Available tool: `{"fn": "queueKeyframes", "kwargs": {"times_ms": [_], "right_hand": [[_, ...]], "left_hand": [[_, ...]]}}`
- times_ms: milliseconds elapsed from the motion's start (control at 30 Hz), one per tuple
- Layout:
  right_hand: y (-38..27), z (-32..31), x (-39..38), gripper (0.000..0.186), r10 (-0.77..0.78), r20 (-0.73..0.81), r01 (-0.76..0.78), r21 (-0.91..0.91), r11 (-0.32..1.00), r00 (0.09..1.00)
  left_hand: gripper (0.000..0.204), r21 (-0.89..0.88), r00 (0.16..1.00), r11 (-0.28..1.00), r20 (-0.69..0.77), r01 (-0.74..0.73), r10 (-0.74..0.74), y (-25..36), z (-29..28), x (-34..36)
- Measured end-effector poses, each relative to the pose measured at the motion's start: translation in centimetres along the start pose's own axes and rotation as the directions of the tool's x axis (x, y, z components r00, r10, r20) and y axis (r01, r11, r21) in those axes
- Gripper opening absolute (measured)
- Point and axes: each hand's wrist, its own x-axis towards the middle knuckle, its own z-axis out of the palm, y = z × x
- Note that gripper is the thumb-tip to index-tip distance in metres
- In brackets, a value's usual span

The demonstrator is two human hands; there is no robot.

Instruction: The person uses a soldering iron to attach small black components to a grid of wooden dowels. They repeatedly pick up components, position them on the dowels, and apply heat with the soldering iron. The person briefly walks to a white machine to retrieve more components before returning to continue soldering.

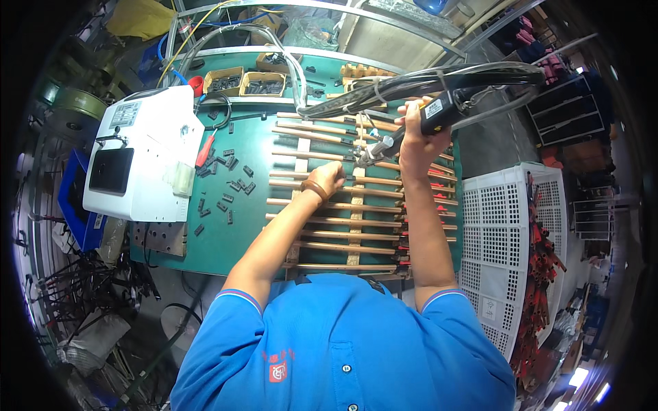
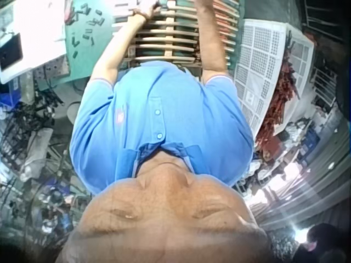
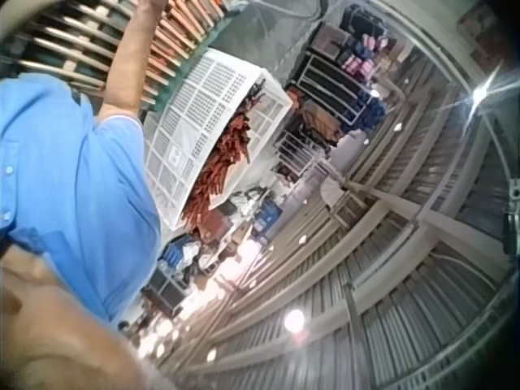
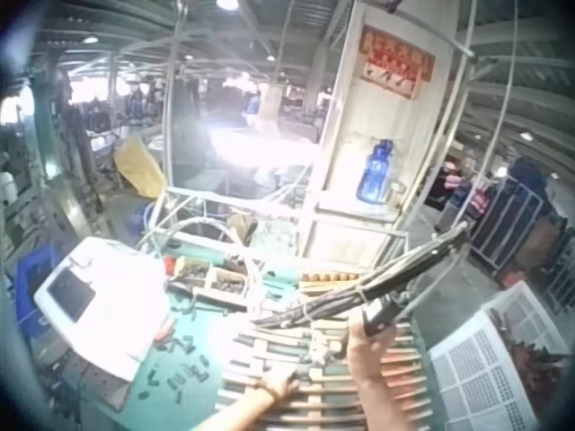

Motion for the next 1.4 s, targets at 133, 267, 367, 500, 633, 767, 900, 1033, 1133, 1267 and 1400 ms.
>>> {"fn": "queueKeyframes", "kwargs": {"times_ms": [133,267,367,500,633,767,900,1033,1133,1267,1400], "right_hand": [[-2.2,-0.3,0.9,0.021,0.027,-0.044,-0.031,-0.085,0.996,0.999],[-3.6,-1.2,0.3,0.024,0.103,-0.092,-0.103,0.012,0.995,0.990],[-4.3,-2.0,-0.6,0.025,0.127,-0.087,-0.128,-0.010,0.992,0.988],[-5.3,-2.1,-1.2,0.025,0.143,-0.062,-0.143,0.005,0.990,0.988],[-5.9,-2.1,-1.8,0.026,0.168,-0.039,-0.168,0.009,0.986,0.985],[-5.9,-2.4,-2.1,0.028,0.170,-0.040,-0.170,0.003,0.986,0.985],[-5.8,-2.4,-2.1,0.029,0.200,-0.047,-0.200,0.018,0.980,0.979],[-5.4,-2.3,-2.0,0.030,0.163,-0.032,-0.162,0.023,0.987,0.986],[-5.3,-2.2,-1.9,0.030,0.179,-0.040,-0.179,0.024,0.984,0.983],[-5.3,-2.2,-2.0,0.029,0.174,-0.036,-0.174,0.009,0.985,0.984],[-5.3,-2.3,-1.9,0.028,0.174,-0.029,-0.174,0.003,0.985,0.984]], "left_hand": [[0.021,-0.332,0.966,0.928,-0.130,0.169,-0.223,0.6,-0.7,-0.4],[0.035,-0.924,0.869,0.105,0.301,0.367,-0.394,0.7,-3.9,-2.5],[0.040,-0.894,0.843,-0.039,0.434,0.446,-0.317,1.8,-4.8,-5.8],[0.042,-0.898,0.891,-0.036,0.440,0.439,-0.111,2.6,-3.8,-8.3],[0.036,-0.867,0.856,0.039,0.483,0.497,-0.187,2.5,-2.7,-8.8],[0.033,-0.840,0.863,0.252,0.400,0.480,-0.310,2.7,-1.9,-8.4],[0.031,-0.768,0.874,0.429,0.353,0.474,-0.334,3.6,-2.2,-7.9],[0.026,-0.741,0.877,0.473,0.364,0.476,-0.312,3.7,-2.1,-7.5],[0.018,-0.765,0.879,0.440,0.364,0.470,-0.307,3.6,-2.1,-7.3],[0.014,-0.687,0.885,0.561,0.398,0.462,-0.241,2.6,-2.3,-7.2],[0.016,-0.679,0.881,0.563,0.400,0.471,-0.254,2.2,-2.5,-7.4]]}}
